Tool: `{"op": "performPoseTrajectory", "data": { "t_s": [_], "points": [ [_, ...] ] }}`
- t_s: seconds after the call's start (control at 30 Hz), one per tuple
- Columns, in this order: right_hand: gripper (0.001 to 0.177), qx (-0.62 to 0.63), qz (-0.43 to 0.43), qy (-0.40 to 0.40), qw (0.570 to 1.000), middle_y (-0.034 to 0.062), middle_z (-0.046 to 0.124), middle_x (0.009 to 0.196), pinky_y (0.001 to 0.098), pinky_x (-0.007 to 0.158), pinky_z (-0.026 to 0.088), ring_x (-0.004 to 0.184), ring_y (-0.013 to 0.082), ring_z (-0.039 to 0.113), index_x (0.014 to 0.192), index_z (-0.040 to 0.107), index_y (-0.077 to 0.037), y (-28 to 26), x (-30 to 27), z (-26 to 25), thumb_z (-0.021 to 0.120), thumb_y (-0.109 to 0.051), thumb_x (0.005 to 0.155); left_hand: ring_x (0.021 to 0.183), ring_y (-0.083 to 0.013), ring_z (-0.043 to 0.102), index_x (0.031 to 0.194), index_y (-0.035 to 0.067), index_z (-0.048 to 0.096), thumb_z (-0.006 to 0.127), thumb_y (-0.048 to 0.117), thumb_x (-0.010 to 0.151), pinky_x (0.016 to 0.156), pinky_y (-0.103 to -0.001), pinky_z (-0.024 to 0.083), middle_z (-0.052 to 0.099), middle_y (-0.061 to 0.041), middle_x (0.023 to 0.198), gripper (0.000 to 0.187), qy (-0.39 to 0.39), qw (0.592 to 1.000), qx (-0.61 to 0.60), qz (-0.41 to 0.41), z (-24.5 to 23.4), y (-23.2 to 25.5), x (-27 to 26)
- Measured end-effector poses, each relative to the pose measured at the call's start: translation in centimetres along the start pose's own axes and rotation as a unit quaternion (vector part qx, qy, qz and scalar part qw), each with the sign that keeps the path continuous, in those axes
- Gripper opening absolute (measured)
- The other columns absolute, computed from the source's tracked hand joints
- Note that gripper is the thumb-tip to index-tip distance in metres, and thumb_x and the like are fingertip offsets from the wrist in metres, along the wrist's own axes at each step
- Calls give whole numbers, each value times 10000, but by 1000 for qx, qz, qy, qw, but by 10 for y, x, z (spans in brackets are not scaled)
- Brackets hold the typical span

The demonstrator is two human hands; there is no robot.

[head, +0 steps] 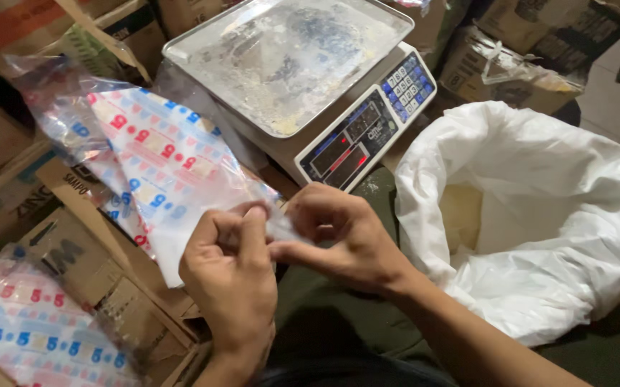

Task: The person scoops a white powder from a large sack into small plastic bags using a blue scoop, weighs each bag on a digital scale, and ties the bags shut. The process is repeated for multiple bags.

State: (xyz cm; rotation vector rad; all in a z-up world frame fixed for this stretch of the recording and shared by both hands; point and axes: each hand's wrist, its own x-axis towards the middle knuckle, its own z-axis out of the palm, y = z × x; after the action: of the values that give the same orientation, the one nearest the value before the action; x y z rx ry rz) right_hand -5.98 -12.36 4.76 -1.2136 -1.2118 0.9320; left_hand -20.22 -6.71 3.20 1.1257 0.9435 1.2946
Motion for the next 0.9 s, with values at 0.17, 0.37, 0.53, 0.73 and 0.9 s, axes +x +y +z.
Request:
{"op": "performPoseTrajectory", "data": {
  "t_s": [0.17,0.37,0.53,0.73,0.9],
  "points": [
    [350,69,44,88,993,6,685,1051,226,857,580,986,70,680,1165,618,-109,-10,-14,-17,781,-241,884,641,-49,585,797,9,548,816,29,838,578,-207,487,707,-45,756,271,-86,996,3,-36,30,10,5],
    [294,63,155,176,970,53,772,891,243,673,534,767,91,662,1099,789,41,-11,-39,-40,675,-200,976,642,-55,673,833,33,624,804,51,747,582,-210,537,729,-17,717,200,-193,965,139,-110,59,12,-2],
    [274,147,218,217,940,56,761,870,267,613,517,731,106,667,1050,765,23,4,-56,-60,664,-213,955,632,-69,691,794,31,711,781,76,766,596,-228,557,755,-25,712,88,-254,943,168,-134,81,7,-11],
    [273,221,210,287,908,63,744,954,318,703,572,862,154,685,1056,713,6,11,-65,-87,637,-243,972,620,-96,692,773,49,713,790,178,828,597,-254,542,753,-33,703,160,-247,943,216,-58,100,-1,-13],
    [283,262,187,296,899,29,738,1028,370,737,597,961,168,685,1122,666,-42,-4,-69,-106,619,-262,948,639,-91,682,746,14,679,848,166,787,613,-250,542,747,-44,717,231,-247,952,176,-38,110,-11,-11]
  ]
}}
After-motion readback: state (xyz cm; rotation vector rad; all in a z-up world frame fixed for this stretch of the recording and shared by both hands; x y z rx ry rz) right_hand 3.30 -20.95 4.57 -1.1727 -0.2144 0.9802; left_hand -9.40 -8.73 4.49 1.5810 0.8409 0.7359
